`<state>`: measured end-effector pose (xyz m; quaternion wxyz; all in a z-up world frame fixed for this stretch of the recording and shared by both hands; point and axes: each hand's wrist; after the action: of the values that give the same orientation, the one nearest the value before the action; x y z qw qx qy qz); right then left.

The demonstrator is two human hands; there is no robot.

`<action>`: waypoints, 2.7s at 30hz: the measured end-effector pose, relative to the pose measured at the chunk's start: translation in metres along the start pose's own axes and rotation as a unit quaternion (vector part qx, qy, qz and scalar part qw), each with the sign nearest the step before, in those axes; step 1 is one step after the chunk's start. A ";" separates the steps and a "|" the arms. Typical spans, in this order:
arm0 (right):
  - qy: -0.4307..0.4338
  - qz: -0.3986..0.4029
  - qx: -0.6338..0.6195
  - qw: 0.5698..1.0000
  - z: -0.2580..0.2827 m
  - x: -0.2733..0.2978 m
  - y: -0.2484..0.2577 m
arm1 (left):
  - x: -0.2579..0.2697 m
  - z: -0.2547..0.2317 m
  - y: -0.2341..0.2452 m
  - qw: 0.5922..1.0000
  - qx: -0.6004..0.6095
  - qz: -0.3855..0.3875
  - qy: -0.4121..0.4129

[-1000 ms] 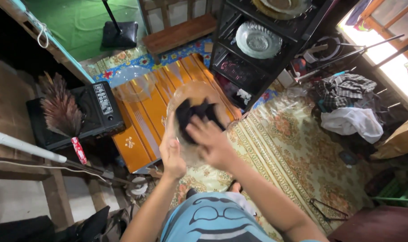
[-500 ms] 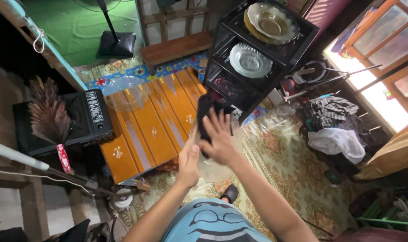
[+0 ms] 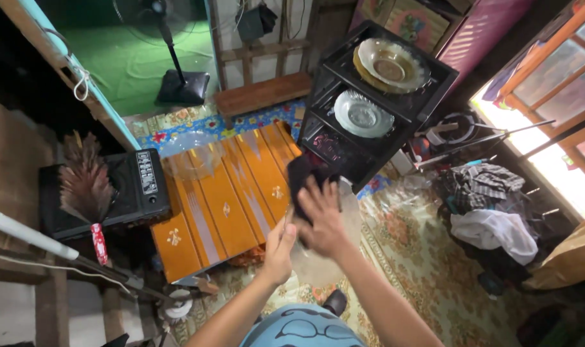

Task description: The recorder is wiping glass plates with a black cloth and organizing them in a dish rack.

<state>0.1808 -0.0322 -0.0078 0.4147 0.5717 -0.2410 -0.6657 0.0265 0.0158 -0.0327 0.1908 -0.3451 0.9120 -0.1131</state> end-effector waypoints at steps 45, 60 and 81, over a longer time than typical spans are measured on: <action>0.071 -0.013 -0.082 0.994 0.021 0.017 -0.044 | 0.026 0.000 0.023 0.997 -0.039 -0.031 0.062; -0.110 0.126 -0.197 0.966 0.060 0.023 -0.022 | 0.007 -0.029 0.029 0.994 -0.032 -0.055 -0.088; -0.136 -0.008 -0.236 0.962 0.040 0.016 -0.043 | 0.026 -0.015 0.011 0.997 -0.065 -0.009 0.036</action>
<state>0.1302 -0.0284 -0.0413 0.4955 0.3633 -0.1263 -0.7788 -0.0046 0.0073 -0.0298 0.1336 -0.3608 0.9205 -0.0674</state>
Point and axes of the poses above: each hand's wrist, its own x-axis away from the middle knuckle, its own y-axis out of the back of the hand, z = x × y, and after that the axes turned 4 degrees about z, right-handed
